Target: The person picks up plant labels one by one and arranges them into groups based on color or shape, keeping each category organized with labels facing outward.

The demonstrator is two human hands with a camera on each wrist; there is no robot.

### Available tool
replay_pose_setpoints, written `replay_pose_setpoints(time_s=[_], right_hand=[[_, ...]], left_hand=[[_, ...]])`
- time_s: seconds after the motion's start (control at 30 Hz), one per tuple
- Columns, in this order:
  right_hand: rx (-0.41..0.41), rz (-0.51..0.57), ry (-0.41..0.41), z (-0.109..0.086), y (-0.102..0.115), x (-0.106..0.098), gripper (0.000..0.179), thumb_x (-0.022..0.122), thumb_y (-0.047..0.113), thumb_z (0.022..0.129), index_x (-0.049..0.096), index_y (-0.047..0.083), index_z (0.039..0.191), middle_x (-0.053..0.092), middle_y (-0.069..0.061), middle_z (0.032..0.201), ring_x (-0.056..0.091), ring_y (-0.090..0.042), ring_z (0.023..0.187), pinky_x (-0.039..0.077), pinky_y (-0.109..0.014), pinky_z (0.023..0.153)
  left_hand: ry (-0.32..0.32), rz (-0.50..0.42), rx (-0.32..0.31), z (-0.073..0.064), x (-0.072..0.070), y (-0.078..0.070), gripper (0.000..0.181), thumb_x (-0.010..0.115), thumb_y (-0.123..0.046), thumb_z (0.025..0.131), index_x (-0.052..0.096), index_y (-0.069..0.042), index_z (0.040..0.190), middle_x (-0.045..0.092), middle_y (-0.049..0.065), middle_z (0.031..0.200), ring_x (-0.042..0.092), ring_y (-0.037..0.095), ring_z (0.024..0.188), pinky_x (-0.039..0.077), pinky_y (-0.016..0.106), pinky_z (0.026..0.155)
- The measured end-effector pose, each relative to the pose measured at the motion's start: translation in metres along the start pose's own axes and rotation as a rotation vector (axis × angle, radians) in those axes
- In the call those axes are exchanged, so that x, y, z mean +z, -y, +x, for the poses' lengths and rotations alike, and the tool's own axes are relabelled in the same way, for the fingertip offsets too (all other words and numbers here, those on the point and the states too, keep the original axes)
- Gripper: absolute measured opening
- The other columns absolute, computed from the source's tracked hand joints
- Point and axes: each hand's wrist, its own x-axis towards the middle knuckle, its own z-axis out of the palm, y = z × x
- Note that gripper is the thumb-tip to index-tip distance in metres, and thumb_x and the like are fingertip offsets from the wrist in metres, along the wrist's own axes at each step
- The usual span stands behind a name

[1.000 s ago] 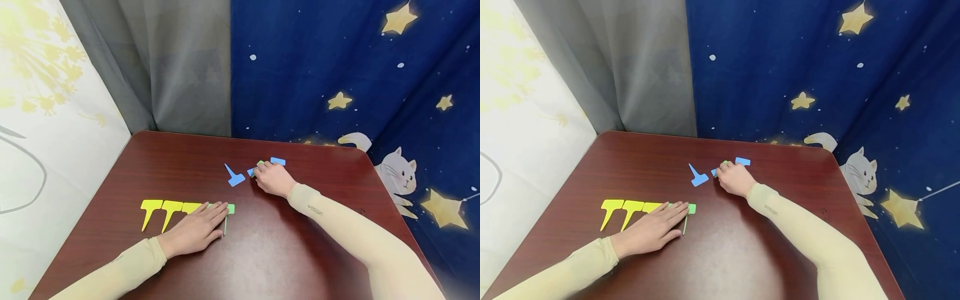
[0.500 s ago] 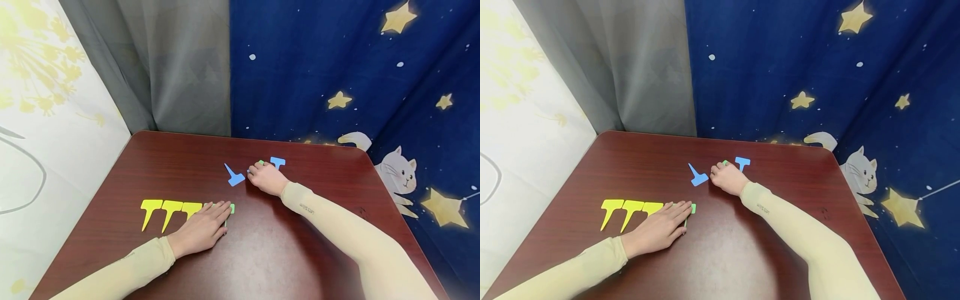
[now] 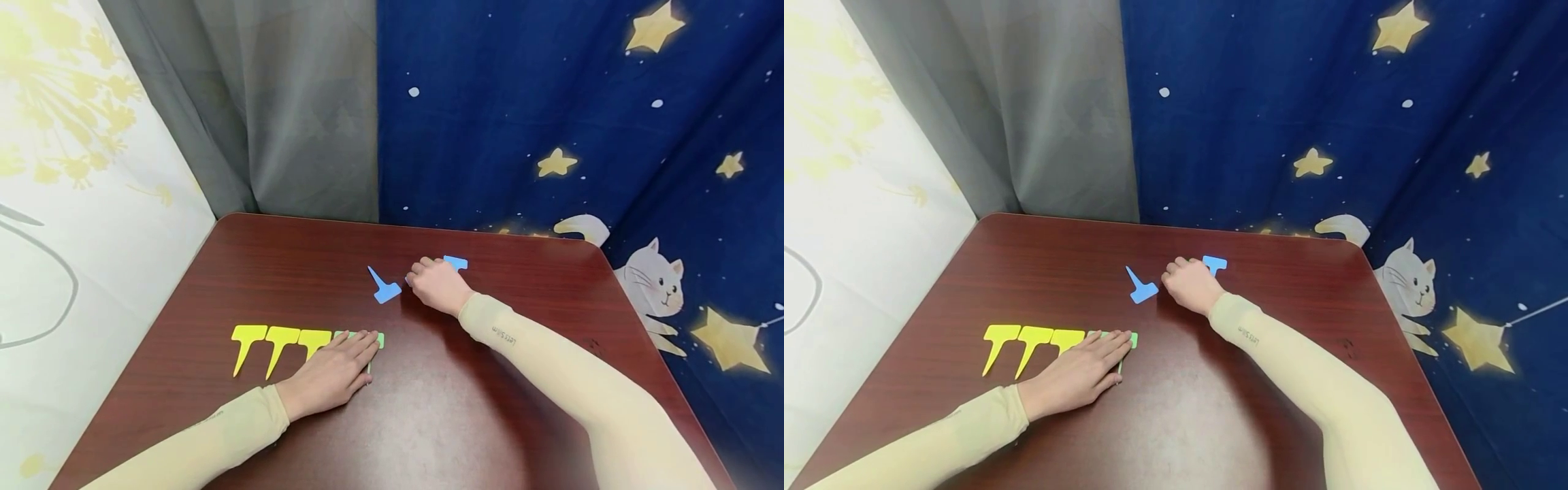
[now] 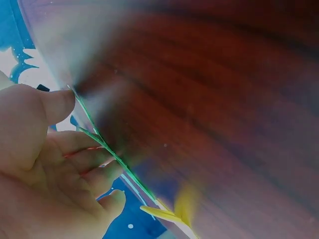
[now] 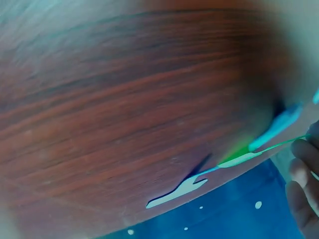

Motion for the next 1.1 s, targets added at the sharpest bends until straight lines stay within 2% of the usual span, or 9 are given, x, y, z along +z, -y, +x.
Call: replay_pose_setpoints(time_s=[0.13,0.4,0.5,0.67,0.87,0.97,1.1], right_hand=[[0.138,0.111,-0.003,0.006,-0.008,-0.015,0.014,0.065,0.012,0.091,0.074,0.016,0.081,0.065,0.0,0.076,0.057,-0.018,0.07,0.05,-0.031,0.05],[0.41,0.282,0.086,0.01,-0.031,-0.048,0.017,0.066,0.02,0.093,0.08,0.021,0.103,0.074,0.005,0.094,0.063,-0.014,0.078,0.051,-0.033,0.05],[0.477,0.366,0.094,0.011,-0.032,-0.065,0.016,0.067,0.023,0.094,0.08,0.023,0.103,0.074,0.007,0.093,0.061,-0.011,0.07,0.049,-0.031,0.05],[0.538,0.567,0.079,0.004,-0.025,-0.085,0.016,0.065,0.021,0.094,0.08,0.025,0.101,0.072,0.013,0.085,0.056,-0.005,0.053,0.046,-0.031,0.049],[0.593,0.753,0.08,-0.01,-0.003,-0.101,0.017,0.067,0.021,0.091,0.08,0.029,0.099,0.071,0.02,0.083,0.058,-0.007,0.059,0.045,-0.033,0.054],[0.583,0.814,0.093,-0.018,0.01,-0.105,0.016,0.068,0.021,0.092,0.08,0.029,0.099,0.071,0.02,0.082,0.06,-0.008,0.062,0.048,-0.032,0.056],[0.514,0.81,0.108,-0.028,0.028,-0.107,0.014,0.07,0.022,0.092,0.079,0.029,0.099,0.069,0.02,0.075,0.057,-0.004,0.053,0.047,-0.029,0.051]], left_hand=[[0.009,0.01,0.0,0.001,0.0,0.001,0.058,0.059,-0.034,0.102,0.049,-0.001,0.148,0.043,0.016,0.155,0.042,0.032,0.141,0.032,0.051,0.115],[0.025,-0.004,0.003,0.001,-0.002,0.0,0.06,0.061,-0.035,0.101,0.048,-0.001,0.148,0.043,0.016,0.154,0.042,0.032,0.141,0.032,0.05,0.115],[0.027,-0.009,0.001,0.0,-0.003,-0.001,0.06,0.061,-0.035,0.101,0.048,0.0,0.148,0.043,0.016,0.155,0.042,0.033,0.141,0.033,0.05,0.115],[0.027,-0.013,-0.005,-0.001,-0.003,-0.001,0.06,0.061,-0.035,0.1,0.049,0.0,0.148,0.043,0.016,0.154,0.043,0.032,0.141,0.033,0.05,0.115],[0.033,-0.012,0.0,0.0,-0.004,-0.001,0.061,0.062,-0.035,0.1,0.049,0.0,0.148,0.043,0.016,0.154,0.043,0.033,0.141,0.034,0.05,0.114],[0.043,-0.01,0.004,0.001,-0.005,-0.001,0.061,0.061,-0.035,0.1,0.048,0.0,0.148,0.044,0.016,0.154,0.043,0.033,0.141,0.034,0.05,0.114],[0.053,-0.012,0.003,0.003,-0.006,-0.001,0.061,0.061,-0.035,0.1,0.048,-0.001,0.148,0.044,0.016,0.154,0.043,0.032,0.141,0.034,0.05,0.114]])
